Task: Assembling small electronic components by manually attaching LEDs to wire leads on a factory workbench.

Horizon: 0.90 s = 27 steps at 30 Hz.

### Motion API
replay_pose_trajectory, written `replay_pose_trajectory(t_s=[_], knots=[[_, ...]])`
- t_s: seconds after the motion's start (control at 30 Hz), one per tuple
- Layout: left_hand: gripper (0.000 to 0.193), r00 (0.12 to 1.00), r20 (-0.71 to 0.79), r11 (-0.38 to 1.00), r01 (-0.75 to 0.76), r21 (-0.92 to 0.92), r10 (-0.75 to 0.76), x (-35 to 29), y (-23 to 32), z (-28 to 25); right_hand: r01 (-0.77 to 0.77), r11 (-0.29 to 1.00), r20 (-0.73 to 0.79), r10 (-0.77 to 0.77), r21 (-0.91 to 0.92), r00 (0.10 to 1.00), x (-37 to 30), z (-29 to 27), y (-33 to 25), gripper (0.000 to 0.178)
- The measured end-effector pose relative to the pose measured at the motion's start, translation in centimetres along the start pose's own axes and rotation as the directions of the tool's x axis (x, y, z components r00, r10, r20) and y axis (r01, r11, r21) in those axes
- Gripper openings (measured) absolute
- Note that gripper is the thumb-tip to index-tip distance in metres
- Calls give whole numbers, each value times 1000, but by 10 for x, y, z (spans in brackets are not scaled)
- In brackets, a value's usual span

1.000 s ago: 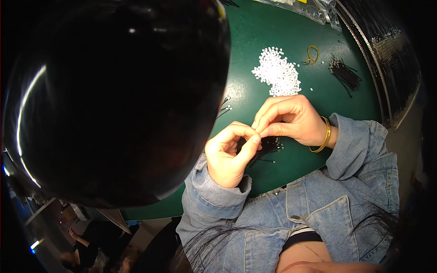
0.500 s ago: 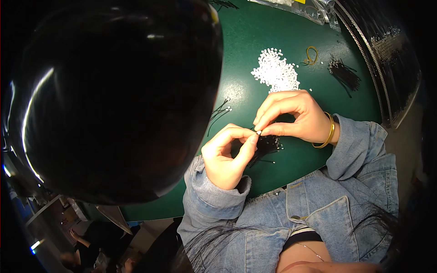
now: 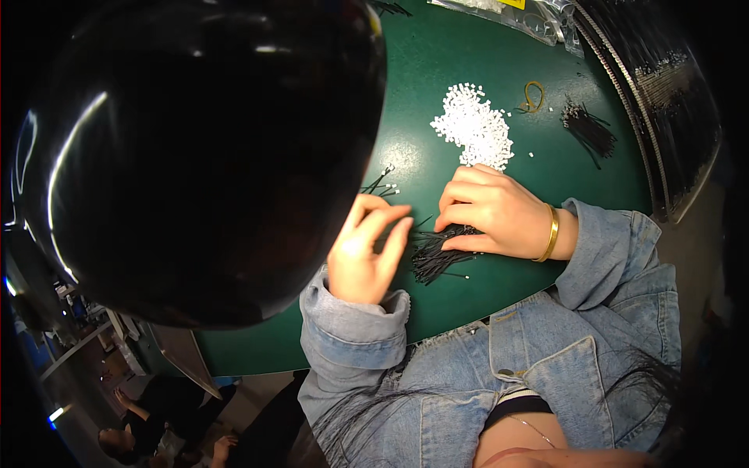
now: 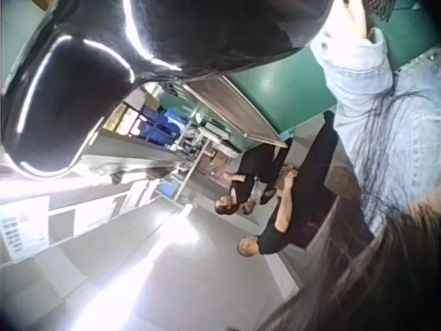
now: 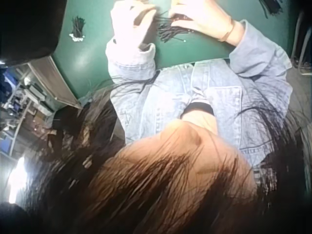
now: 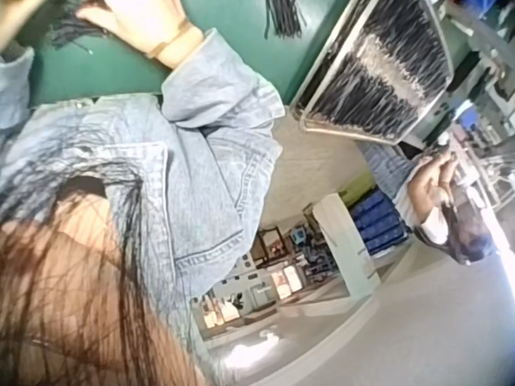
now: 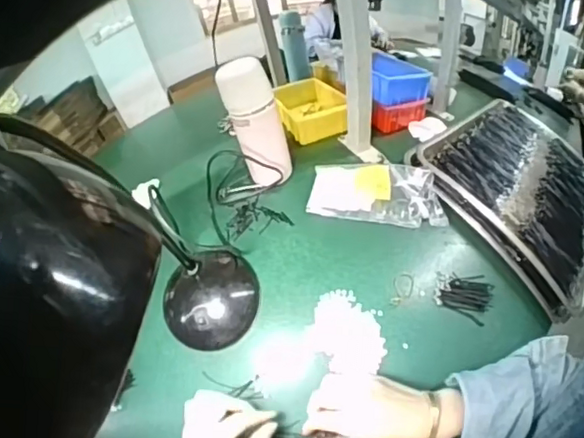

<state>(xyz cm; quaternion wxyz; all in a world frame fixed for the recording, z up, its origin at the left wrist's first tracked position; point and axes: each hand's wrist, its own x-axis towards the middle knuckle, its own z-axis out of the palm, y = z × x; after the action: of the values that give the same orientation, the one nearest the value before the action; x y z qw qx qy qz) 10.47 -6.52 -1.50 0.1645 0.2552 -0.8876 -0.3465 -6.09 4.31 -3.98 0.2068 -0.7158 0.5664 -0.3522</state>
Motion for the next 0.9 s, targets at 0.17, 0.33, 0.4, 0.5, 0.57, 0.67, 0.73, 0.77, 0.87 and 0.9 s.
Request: replay_pose_trajectory(t_s=[0.17, 0.33, 0.4, 0.5, 0.57, 0.67, 0.73, 0.77, 0.87, 0.9], knots=[[16, 996, 40, 972, -89, 217, 82, -9, -1, 19, -25, 999, 71, 22, 46, 997, 0, -3, 0, 13], [17, 990, 96, 950, -124, 287, 100, -16, 1, 23, 1, 997, 84, -8, 80, 996, 2, -7, 1, 10], [14, 990, 103, 932, -125, 340, 96, -17, 4, 24, -2, 998, 26, 1, 57, 1000, 7, -16, 2, 11], [11, 1000, 20, 997, 23, 75, -24, -13, -3, 21, -117, 969, -265, 57, -219, 962, 20, -22, 17, 10], [10, 996, -10, 994, 92, -60, -93, -12, -1, 17, -124, 959, -289, 47, -255, 956, 25, -20, 25, 10], [9, 906, 141, 543, 358, -759, -400, -6, 10, 10, -141, 936, -331, 28, -323, 943, 26, -16, 32, 9], [9, 905, 174, 513, 369, -775, -388, -6, 9, 8, -149, 938, -324, 42, -313, 945, 27, -16, 33, 10], [10, 903, 210, 482, 382, -789, -374, -6, 8, 8, -153, 939, -321, 50, -307, 946, 27, -16, 33, 10], [10, 898, 254, 435, 403, -805, -360, -6, 6, 8, -161, 929, -333, 44, -334, 942, 29, -18, 30, 9], [9, 895, 264, 420, 408, -811, -360, -5, 6, 8, -166, 922, -339, 41, -349, 940, 30, -19, 28, 9]])
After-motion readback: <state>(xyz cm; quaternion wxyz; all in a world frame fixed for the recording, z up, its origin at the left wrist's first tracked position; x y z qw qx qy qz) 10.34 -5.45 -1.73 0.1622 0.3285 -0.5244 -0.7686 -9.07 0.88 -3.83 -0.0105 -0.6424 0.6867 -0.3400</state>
